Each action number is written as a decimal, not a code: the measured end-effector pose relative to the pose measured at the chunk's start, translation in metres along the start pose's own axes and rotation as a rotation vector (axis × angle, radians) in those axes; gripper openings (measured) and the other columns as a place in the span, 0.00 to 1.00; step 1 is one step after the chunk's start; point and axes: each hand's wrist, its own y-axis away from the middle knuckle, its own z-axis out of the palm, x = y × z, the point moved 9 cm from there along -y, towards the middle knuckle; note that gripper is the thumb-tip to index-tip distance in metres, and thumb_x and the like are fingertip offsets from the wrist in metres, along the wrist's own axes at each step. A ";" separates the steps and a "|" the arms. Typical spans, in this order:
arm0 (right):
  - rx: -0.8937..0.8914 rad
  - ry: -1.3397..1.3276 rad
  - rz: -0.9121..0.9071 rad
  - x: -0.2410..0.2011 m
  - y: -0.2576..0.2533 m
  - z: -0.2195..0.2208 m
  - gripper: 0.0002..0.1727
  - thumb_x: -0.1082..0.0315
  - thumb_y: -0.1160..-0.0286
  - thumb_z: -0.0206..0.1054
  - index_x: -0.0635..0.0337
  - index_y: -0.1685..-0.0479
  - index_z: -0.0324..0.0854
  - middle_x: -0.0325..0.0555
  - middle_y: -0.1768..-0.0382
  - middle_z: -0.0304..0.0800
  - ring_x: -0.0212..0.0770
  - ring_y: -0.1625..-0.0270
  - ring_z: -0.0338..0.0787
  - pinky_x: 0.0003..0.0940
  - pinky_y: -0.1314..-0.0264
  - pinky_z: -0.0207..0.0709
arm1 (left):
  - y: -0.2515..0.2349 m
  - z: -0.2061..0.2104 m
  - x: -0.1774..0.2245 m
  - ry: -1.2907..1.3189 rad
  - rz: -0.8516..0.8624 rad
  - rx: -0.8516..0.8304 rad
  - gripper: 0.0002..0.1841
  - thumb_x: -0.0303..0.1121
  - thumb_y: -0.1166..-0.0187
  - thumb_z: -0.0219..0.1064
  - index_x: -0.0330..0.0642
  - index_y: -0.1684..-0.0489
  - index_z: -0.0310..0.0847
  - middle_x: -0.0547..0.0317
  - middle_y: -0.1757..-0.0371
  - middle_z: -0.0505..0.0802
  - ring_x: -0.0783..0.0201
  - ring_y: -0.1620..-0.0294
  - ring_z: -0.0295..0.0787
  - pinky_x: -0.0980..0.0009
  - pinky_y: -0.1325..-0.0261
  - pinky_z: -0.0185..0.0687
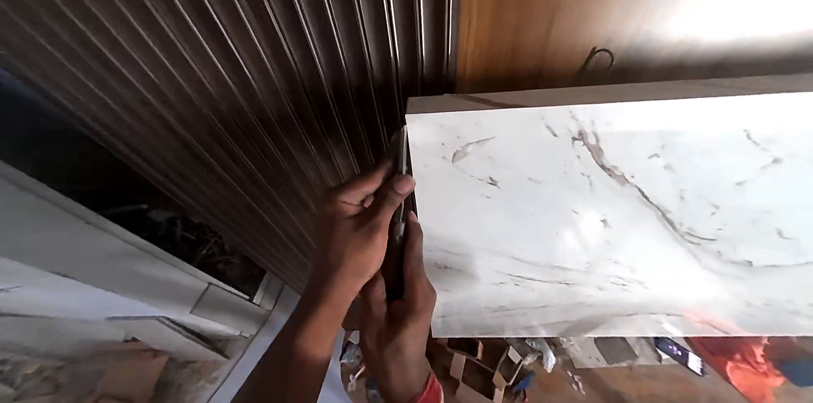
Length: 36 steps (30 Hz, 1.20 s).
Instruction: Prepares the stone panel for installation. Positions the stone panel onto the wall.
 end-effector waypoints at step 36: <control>-0.231 -0.169 0.234 -0.073 -0.008 -0.081 0.39 0.66 0.16 0.64 0.74 0.11 0.51 0.47 0.58 0.86 0.33 0.73 0.84 0.33 0.76 0.86 | -0.009 0.023 0.000 0.129 0.027 0.049 0.22 0.37 0.09 0.56 0.44 0.18 0.76 0.62 0.14 0.75 0.63 0.19 0.72 0.60 0.19 0.72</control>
